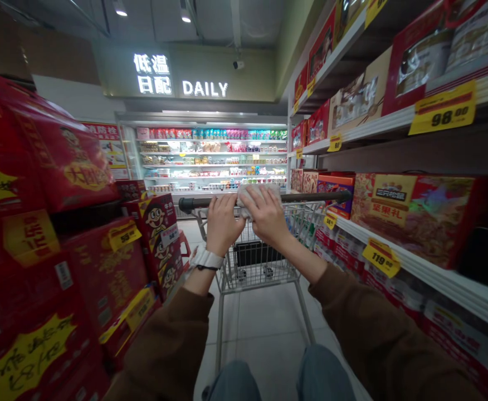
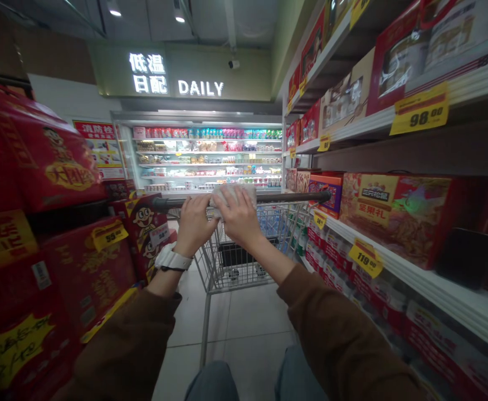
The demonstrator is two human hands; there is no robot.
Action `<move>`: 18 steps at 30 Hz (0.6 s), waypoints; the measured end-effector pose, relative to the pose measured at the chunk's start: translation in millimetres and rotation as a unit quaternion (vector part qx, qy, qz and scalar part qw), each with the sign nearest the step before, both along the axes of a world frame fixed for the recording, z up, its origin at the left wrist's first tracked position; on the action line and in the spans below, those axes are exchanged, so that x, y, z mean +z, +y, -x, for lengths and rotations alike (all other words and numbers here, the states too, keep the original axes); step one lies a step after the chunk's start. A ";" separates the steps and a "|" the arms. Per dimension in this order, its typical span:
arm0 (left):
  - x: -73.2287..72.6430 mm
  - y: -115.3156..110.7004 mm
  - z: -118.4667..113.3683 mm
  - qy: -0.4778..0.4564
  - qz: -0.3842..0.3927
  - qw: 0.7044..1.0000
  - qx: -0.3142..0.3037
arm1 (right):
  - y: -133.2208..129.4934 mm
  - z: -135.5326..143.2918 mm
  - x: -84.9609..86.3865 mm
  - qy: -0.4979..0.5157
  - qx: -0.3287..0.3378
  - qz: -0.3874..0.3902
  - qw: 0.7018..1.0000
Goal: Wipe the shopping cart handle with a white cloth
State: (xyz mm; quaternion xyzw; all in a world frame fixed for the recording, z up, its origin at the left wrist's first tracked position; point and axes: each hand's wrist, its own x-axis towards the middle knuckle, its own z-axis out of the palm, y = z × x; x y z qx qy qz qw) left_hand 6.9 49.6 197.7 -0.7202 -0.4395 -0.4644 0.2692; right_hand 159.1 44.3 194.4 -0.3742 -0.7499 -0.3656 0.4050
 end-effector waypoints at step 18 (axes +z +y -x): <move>9.3 -13.7 67.7 0.010 -0.007 0.999 0.049 | -18.0 -148.0 35.1 0.108 -0.201 0.090 0.970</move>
